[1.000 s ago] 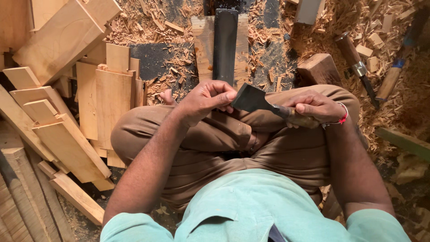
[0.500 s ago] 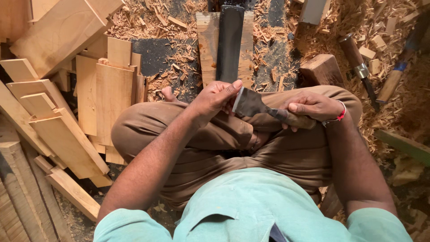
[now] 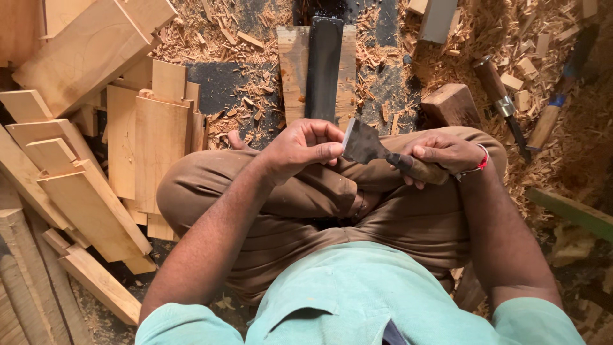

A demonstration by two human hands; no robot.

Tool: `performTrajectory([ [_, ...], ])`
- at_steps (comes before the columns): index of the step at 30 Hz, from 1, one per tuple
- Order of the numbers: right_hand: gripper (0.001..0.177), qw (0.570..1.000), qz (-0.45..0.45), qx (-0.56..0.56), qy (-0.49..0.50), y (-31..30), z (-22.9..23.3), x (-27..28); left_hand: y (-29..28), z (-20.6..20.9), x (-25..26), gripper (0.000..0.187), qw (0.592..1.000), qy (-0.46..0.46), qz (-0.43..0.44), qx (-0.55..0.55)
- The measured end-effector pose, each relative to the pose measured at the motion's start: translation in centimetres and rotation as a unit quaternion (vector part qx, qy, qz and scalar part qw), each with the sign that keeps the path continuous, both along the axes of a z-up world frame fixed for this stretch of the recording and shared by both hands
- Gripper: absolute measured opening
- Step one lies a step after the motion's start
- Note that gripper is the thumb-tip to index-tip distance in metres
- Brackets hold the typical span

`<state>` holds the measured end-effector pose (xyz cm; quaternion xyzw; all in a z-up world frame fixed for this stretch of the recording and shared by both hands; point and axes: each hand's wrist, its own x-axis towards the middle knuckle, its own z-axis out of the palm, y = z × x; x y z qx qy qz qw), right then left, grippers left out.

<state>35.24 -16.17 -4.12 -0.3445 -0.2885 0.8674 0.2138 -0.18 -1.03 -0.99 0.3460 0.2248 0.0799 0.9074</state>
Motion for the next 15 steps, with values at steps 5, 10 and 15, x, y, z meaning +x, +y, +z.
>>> performTrajectory([
  [5, 0.047, 0.996, -0.004, 0.090, 0.019, 1.1, 1.6, -0.7, 0.6, 1.1, 0.0, 0.026, 1.000, 0.013, 0.012, 0.008],
  [10, 0.042, 0.932, -0.072, 0.345, -0.085, 6.8, 7.5, -0.8, 2.4, 1.4, -0.6, 0.020, 0.969, 0.094, 0.199, 0.116],
  [15, 0.025, 0.684, 0.039, 0.558, -0.468, 19.7, 10.2, 1.8, 4.3, 0.0, -1.3, 0.017, 0.935, 0.086, 0.319, 0.131],
])
